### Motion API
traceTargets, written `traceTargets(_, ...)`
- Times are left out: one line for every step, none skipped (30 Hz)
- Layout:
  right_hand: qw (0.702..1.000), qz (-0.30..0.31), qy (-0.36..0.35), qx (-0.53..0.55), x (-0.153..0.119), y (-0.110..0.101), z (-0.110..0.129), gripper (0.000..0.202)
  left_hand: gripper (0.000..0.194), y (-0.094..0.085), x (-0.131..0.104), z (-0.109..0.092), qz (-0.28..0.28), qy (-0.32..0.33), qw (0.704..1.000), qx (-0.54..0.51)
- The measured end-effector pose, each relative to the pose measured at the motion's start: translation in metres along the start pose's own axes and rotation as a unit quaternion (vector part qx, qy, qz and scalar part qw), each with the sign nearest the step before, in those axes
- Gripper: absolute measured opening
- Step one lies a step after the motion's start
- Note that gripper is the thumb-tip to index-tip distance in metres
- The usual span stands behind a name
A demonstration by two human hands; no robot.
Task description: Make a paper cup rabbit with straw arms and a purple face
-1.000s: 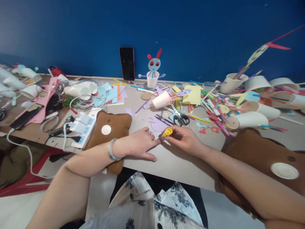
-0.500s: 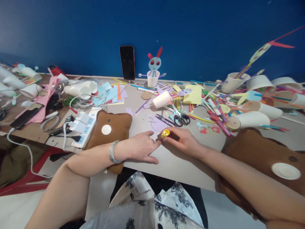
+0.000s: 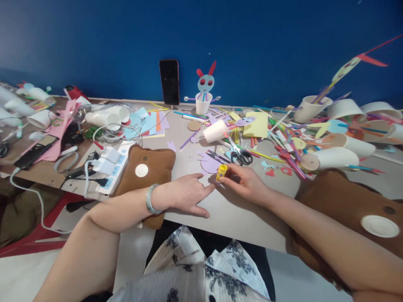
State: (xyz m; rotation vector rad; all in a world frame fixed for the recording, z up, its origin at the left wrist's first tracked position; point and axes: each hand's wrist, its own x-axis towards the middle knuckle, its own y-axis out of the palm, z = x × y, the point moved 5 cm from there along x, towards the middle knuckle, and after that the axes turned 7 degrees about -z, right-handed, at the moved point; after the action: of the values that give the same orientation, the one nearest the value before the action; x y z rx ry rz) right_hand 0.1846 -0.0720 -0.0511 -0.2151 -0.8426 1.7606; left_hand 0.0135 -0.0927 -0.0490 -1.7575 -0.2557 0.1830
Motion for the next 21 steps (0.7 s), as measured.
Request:
traceTargets(1.0, -0.009, 0.009, 0.013, 0.0, -0.001, -0.001, 0.022, 0.082, 0.0, 0.0, 0.0, 0.004, 0.0, 1.0, 0.003)
traceTargets(0.999, -0.019, 0.015, 0.022, 0.0, -0.002, -0.001, 0.022, 0.082, 0.0, 0.0, 0.0, 0.007, -0.001, 1.0, 0.005)
traceTargets(0.999, -0.029, 0.019, 0.029, 0.0, -0.002, 0.0, 0.021, 0.082, 0.0, 0.0, 0.0, 0.008, -0.001, 1.0, 0.006)
traceTargets(0.999, -0.036, 0.02, 0.034, -0.001, -0.003, 0.0, 0.021, 0.082, 0.0, 0.0, 0.0, 0.008, -0.001, 1.0, 0.007)
traceTargets(0.998, -0.039, 0.02, 0.039, -0.001, -0.003, 0.001, 0.02, 0.082, 0.0, 0.0, 0.0, 0.007, -0.002, 1.0, 0.008)
traceTargets(0.998, -0.038, 0.018, 0.044, -0.001, -0.002, 0.001, 0.02, 0.081, 0.0, 0.0, 0.0, 0.006, -0.001, 1.0, 0.008)
traceTargets(0.998, -0.033, 0.015, 0.046, -0.001, -0.001, 0.002, 0.02, 0.08, -0.001, 0.0, 0.0, 0.005, 0.0, 1.0, 0.007)
traceTargets(0.999, -0.025, 0.009, 0.044, -0.001, 0.0, 0.002, 0.02, 0.079, -0.001, 0.0, 0.0, 0.004, 0.0, 1.0, 0.006)
traceTargets(0.999, -0.014, 0.0, 0.036, -0.001, 0.002, 0.003, 0.021, 0.078, -0.001, 0.0, 0.0, 0.003, 0.001, 1.0, 0.004)
traceTargets(1.0, -0.002, -0.013, 0.024, -0.001, 0.003, 0.004, 0.021, 0.077, -0.001, 0.0, 0.0, 0.002, 0.001, 1.0, 0.001)
traceTargets(1.0, 0.009, -0.027, 0.009, 0.0, 0.004, 0.005, 0.021, 0.076, -0.002, 0.0, 0.0, 0.0, 0.001, 1.0, -0.001)
traceTargets(0.999, 0.021, -0.041, -0.008, 0.0, 0.005, 0.006, 0.022, 0.075, -0.002, 0.0, 0.0, -0.004, 0.0, 1.0, -0.004)
traceTargets(0.998, 0.032, -0.053, -0.022, 0.001, 0.005, 0.007, 0.022, 0.075, -0.003, 0.0, 0.0, -0.008, 0.0, 1.0, -0.007)
traceTargets(0.997, 0.04, -0.063, -0.034, 0.001, 0.005, 0.008, 0.022, 0.075, -0.003, 0.0, 0.0, -0.011, 0.0, 1.0, -0.01)
traceTargets(0.996, 0.046, -0.071, -0.043, 0.002, 0.005, 0.009, 0.022, 0.075, -0.003, 0.0, 0.0, -0.013, 0.0, 1.0, -0.012)
traceTargets(0.995, 0.051, -0.077, -0.05, 0.003, 0.004, 0.01, 0.022, 0.075, -0.002, 0.0, 0.001, -0.014, 0.0, 1.0, -0.014)
traceTargets(0.994, 0.055, -0.081, -0.055, 0.003, 0.004, 0.01, 0.022, 0.076, -0.002, -0.001, 0.001, -0.015, 0.001, 1.0, -0.016)
traceTargets(0.993, 0.059, -0.083, -0.059, 0.004, 0.003, 0.011, 0.022, 0.076, -0.002, -0.001, 0.001, -0.017, 0.003, 1.0, -0.018)
traceTargets(0.993, 0.063, -0.083, -0.061, 0.004, 0.002, 0.011, 0.022, 0.076, -0.002, -0.001, 0.001, -0.019, 0.004, 1.0, -0.019)
traceTargets(0.993, 0.065, -0.082, -0.061, 0.004, 0.001, 0.011, 0.021, 0.076, -0.002, -0.001, 0.001, -0.02, 0.005, 1.0, -0.019)
traceTargets(0.993, 0.065, -0.078, -0.06, 0.004, 0.0, 0.01, 0.021, 0.077, -0.002, -0.001, 0.001, -0.019, 0.004, 1.0, -0.017)
